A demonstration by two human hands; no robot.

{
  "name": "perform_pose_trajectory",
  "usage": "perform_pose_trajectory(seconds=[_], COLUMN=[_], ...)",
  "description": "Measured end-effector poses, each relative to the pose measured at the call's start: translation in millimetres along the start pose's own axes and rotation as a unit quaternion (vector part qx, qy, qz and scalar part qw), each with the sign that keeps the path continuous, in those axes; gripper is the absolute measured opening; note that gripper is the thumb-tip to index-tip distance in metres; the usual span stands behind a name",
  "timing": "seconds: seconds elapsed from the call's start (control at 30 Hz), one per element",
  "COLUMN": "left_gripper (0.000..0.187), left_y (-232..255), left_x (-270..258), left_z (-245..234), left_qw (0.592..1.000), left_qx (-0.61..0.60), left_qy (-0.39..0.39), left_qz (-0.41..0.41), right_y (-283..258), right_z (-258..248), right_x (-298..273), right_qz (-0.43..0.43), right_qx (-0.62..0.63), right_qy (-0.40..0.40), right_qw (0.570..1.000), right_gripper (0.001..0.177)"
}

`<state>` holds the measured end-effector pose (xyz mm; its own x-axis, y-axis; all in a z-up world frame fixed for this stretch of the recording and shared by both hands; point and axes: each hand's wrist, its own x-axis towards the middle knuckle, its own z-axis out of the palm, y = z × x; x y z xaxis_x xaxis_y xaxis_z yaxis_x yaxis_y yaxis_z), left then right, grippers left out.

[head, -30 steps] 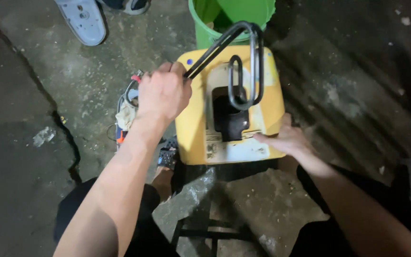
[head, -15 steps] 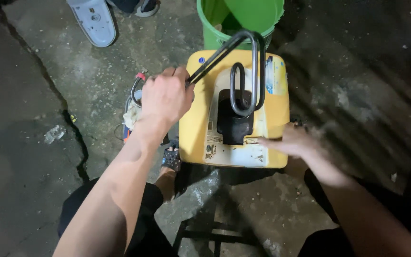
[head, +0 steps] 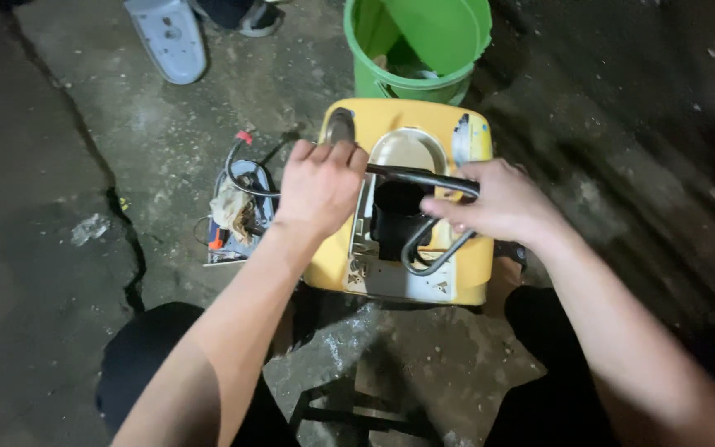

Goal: The person disassembles a yellow and white appliance, removing the top cover and a metal heating element. They then use a tool to clean the heating element and reassemble the appliance.

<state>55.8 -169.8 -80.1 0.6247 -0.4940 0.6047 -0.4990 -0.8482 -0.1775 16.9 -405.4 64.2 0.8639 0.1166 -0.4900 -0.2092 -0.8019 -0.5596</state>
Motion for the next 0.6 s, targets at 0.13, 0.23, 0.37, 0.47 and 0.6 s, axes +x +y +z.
perform_pose_trajectory(seconds=[0.13,0.23,0.37,0.47,0.6], left_gripper=[0.007,0.02,0.02,0.022,0.026], left_y=[4,12,45,76,87], left_x=[5,13,26,37,31], left_z=[-7,-29,-24,-30,-5], left_qw=[0.996,0.935,0.532,0.337,0.299], left_qx=[-0.036,-0.207,-0.559,-0.648,-0.694], left_qy=[0.043,0.085,0.197,0.255,0.226], left_qz=[-0.074,-0.275,-0.605,-0.633,-0.615], right_y=[12,16,48,48,62], right_z=[7,24,49,63,75], right_x=[3,1,10,1,21], right_qz=[-0.006,-0.044,-0.081,-0.083,-0.083], right_qx=[0.053,0.161,0.254,0.306,0.315], right_qy=[0.046,0.1,0.18,0.191,0.195], right_qw=[0.998,0.981,0.947,0.929,0.925], right_gripper=[0.041,0.045,0.043,0.037,0.038])
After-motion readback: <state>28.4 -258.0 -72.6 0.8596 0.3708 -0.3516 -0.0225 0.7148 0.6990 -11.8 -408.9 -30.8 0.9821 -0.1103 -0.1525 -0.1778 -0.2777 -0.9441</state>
